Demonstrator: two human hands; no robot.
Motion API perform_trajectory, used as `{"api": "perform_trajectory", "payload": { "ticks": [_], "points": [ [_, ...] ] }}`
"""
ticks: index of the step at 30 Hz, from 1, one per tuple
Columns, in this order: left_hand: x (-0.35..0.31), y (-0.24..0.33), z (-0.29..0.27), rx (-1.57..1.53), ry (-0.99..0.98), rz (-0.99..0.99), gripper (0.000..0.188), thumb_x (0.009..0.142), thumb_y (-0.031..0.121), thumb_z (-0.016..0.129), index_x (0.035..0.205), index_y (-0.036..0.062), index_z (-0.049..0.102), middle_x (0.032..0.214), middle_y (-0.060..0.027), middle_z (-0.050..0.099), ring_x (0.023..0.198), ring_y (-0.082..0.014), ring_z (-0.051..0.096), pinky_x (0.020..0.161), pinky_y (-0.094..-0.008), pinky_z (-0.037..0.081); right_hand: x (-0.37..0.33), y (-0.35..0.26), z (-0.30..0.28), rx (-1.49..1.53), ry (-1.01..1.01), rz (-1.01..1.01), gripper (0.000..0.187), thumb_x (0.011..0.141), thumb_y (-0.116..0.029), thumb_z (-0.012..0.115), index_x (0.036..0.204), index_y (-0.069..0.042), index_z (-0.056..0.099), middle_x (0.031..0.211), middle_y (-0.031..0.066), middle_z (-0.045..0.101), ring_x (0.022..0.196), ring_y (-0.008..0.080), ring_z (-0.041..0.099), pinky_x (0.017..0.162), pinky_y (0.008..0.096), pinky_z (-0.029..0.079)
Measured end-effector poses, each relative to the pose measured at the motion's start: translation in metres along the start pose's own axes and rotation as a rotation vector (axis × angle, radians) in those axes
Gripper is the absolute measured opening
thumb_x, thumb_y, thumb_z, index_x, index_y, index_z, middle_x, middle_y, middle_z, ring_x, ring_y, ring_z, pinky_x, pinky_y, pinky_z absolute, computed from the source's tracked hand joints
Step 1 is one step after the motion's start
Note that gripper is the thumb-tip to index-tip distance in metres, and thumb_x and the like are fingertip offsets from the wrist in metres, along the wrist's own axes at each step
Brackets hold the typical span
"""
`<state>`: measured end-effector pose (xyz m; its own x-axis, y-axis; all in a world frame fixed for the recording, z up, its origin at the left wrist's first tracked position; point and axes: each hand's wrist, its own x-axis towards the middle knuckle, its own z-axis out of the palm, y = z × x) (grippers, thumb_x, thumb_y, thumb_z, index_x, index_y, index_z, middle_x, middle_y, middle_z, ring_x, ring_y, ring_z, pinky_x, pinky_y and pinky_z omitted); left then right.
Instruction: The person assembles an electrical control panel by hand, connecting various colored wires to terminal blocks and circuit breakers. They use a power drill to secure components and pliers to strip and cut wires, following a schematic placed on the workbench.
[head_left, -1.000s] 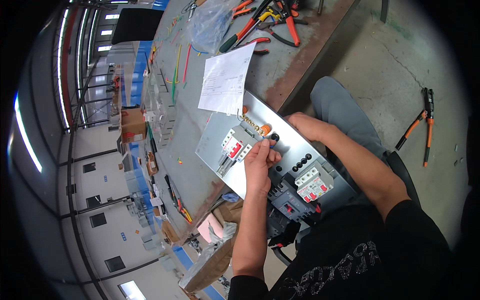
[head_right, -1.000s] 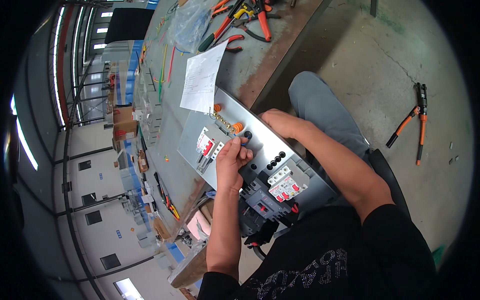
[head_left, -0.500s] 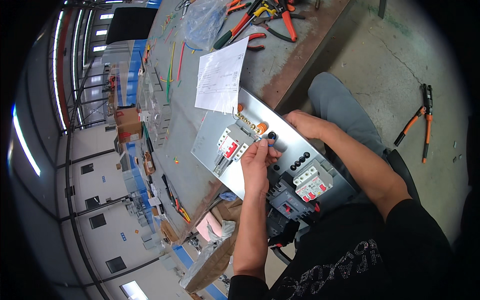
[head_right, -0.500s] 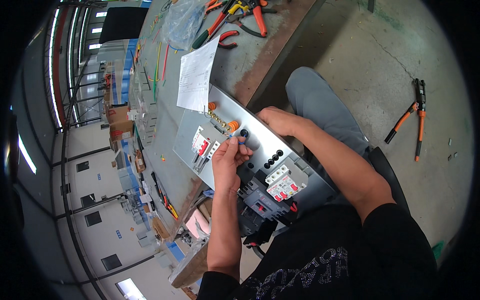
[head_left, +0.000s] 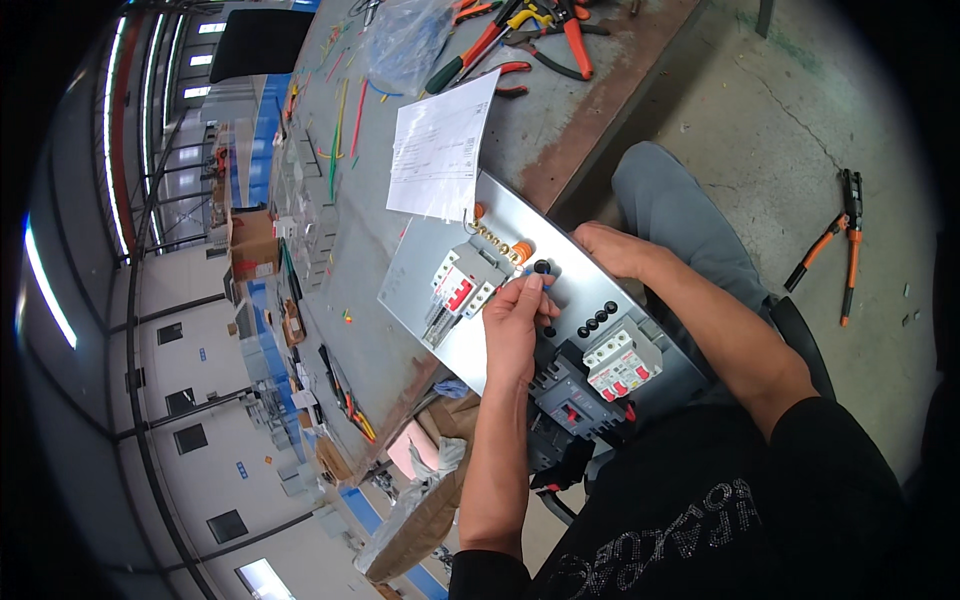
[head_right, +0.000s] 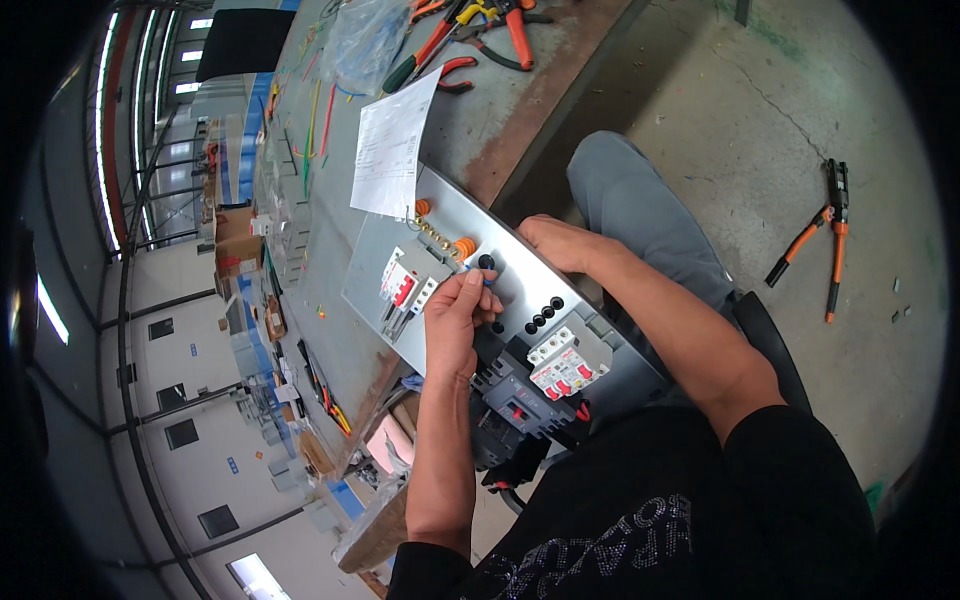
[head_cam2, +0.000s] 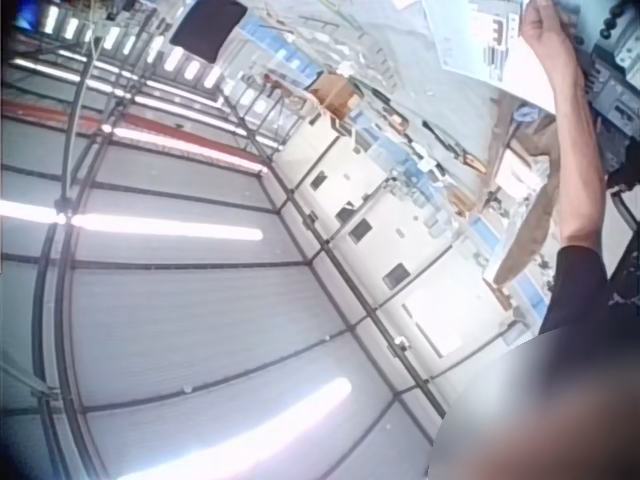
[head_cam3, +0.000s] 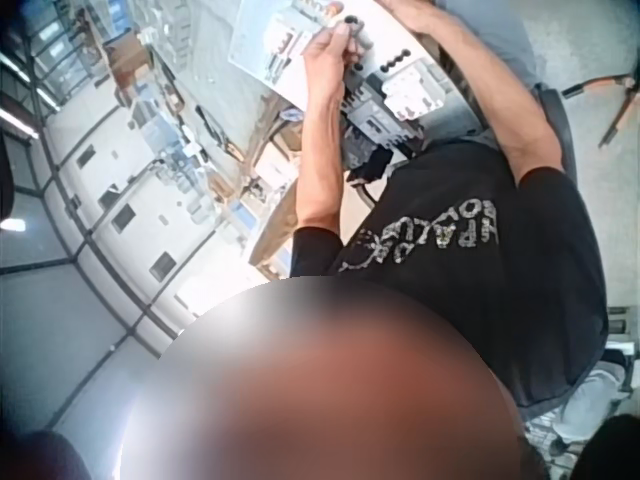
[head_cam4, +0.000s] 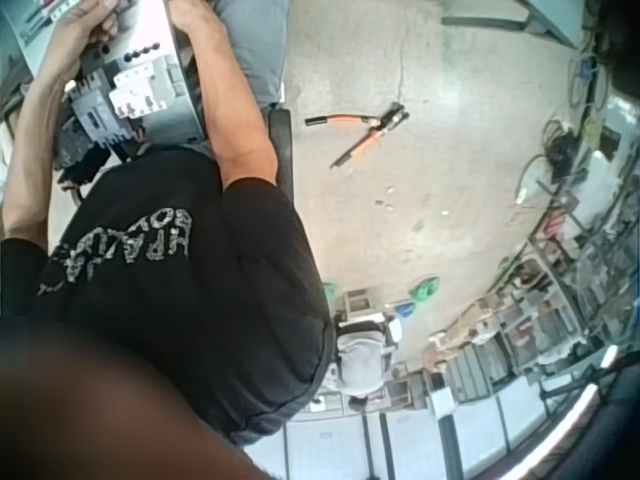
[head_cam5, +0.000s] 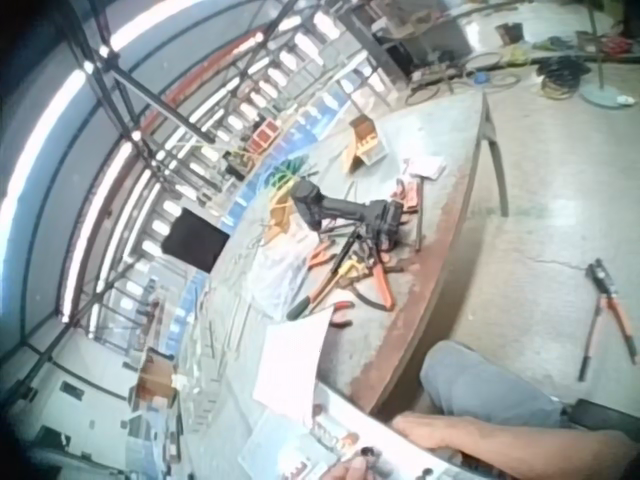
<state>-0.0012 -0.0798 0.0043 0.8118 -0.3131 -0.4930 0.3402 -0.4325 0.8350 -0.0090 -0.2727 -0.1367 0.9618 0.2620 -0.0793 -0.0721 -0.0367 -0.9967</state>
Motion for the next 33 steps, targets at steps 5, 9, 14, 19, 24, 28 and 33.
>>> {"api": "perform_trajectory", "payload": {
  "ticks": [5,9,14,19,24,28,33],
  "points": [
    [-0.001,-0.002,0.002,-0.124,0.065,0.108,0.030,0.112,0.028,0.060,0.108,0.0006,0.072,0.082,-0.0013,0.066,0.080,-0.0125,0.066,0.074,-0.0262,0.051,0.002,0.002,-0.002,0.007,0.039,-0.030,0.025,0.086,-0.013,0.075,0.104,0.004,0.077,0.098,0.0261,0.078,0.091,0.0291,0.078,0.080,0.0444,0.057],
    [-0.003,0.008,0.001,-0.196,0.089,0.117,0.029,0.112,0.027,0.060,0.106,0.0013,0.070,0.081,-0.0036,0.065,0.080,-0.0161,0.067,0.076,-0.0306,0.053,-0.003,-0.006,-0.005,-0.010,0.063,-0.058,0.025,0.087,-0.012,0.074,0.107,0.002,0.078,0.103,0.0254,0.078,0.094,0.0326,0.079,0.083,0.0444,0.058],
    [-0.023,0.034,-0.015,-0.357,0.108,0.347,0.028,0.112,0.026,0.060,0.100,0.0016,0.067,0.076,-0.0038,0.058,0.077,-0.0204,0.063,0.078,-0.0345,0.051,-0.001,0.001,-0.001,-0.091,0.100,-0.022,0.027,0.087,-0.010,0.073,0.112,-0.001,0.078,0.108,0.0243,0.078,0.101,0.0354,0.077,0.087,0.0436,0.058],
    [-0.076,0.094,-0.049,-0.277,0.180,0.504,0.031,0.111,0.031,0.060,0.097,0.0034,0.059,0.075,-0.0023,0.047,0.079,-0.0226,0.060,0.077,-0.0360,0.049,-0.002,0.007,-0.006,-0.017,0.144,-0.036,0.029,0.090,-0.007,0.071,0.118,0.000,0.078,0.107,0.0192,0.079,0.099,0.0274,0.075,0.087,0.0397,0.058],
    [-0.124,0.142,-0.084,-0.516,0.075,0.609,0.031,0.116,0.031,0.049,0.093,0.0102,0.051,0.073,0.0004,0.040,0.071,-0.0146,0.040,0.072,-0.0329,0.034,-0.007,0.004,-0.017,0.183,0.124,-0.088,0.026,0.096,-0.007,0.069,0.120,0.003,0.076,0.102,0.0061,0.079,0.089,0.0134,0.070,0.083,0.0308,0.057],
    [-0.107,0.142,-0.089,-0.617,0.038,0.495,0.030,0.116,0.031,0.049,0.093,0.0120,0.051,0.072,0.0010,0.040,0.070,-0.0144,0.039,0.070,-0.0329,0.032,-0.032,-0.032,-0.016,0.136,0.684,-0.241,0.023,0.101,-0.017,0.070,0.117,-0.002,0.079,0.089,0.0033,0.075,0.076,0.0085,0.064,0.070,0.0279,0.054],
    [-0.033,0.104,-0.075,-0.538,-0.028,0.227,0.026,0.112,0.033,0.057,0.095,0.0131,0.053,0.072,0.0026,0.039,0.074,-0.0146,0.046,0.069,-0.0303,0.039,-0.075,-0.127,-0.027,0.260,0.004,-0.023,0.027,0.102,-0.025,0.073,0.114,-0.002,0.081,0.088,0.0006,0.073,0.068,0.0057,0.056,0.058,0.0239,0.046]
  ]
}}
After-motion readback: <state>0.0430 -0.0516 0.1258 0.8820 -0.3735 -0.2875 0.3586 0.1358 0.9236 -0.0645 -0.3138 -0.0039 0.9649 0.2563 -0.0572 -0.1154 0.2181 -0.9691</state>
